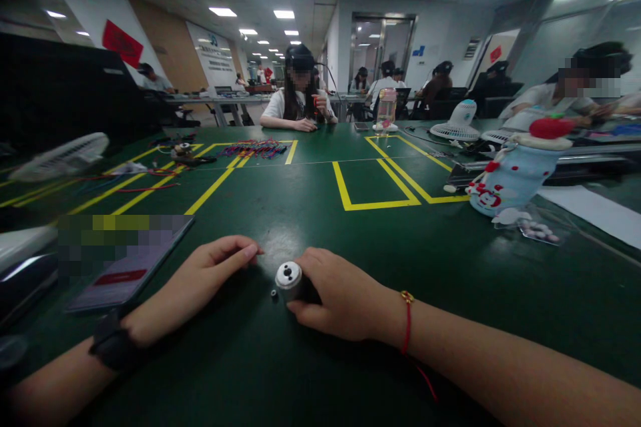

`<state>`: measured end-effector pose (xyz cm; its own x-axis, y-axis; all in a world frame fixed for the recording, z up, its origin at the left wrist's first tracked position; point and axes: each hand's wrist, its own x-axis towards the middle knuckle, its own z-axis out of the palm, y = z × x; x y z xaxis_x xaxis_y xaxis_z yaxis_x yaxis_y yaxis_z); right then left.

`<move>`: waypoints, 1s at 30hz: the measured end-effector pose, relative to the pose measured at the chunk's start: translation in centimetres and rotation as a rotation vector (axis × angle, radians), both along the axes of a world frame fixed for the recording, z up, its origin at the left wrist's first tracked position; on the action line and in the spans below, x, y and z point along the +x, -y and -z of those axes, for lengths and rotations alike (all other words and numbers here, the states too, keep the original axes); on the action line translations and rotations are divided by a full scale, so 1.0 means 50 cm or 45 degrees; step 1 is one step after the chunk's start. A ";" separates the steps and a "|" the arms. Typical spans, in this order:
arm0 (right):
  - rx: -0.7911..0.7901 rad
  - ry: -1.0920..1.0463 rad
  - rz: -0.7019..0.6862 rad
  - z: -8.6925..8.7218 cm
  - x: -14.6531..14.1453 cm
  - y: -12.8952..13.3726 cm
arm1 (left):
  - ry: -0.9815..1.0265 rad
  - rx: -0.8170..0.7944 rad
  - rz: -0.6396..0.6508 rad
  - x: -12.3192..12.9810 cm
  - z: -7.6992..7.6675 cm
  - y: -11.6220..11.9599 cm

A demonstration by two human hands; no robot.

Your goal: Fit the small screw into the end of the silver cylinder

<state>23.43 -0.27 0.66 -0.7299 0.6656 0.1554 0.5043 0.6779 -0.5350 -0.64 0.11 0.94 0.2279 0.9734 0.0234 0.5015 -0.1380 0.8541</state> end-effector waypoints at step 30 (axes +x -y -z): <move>0.009 -0.042 -0.004 0.006 0.000 0.000 | -0.294 0.213 0.515 0.009 -0.001 0.015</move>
<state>23.40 -0.27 0.35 -0.7266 0.6620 0.1838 0.4843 0.6833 -0.5465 -0.19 -0.65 0.99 0.6043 0.7931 0.0761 0.5531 -0.4864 0.6764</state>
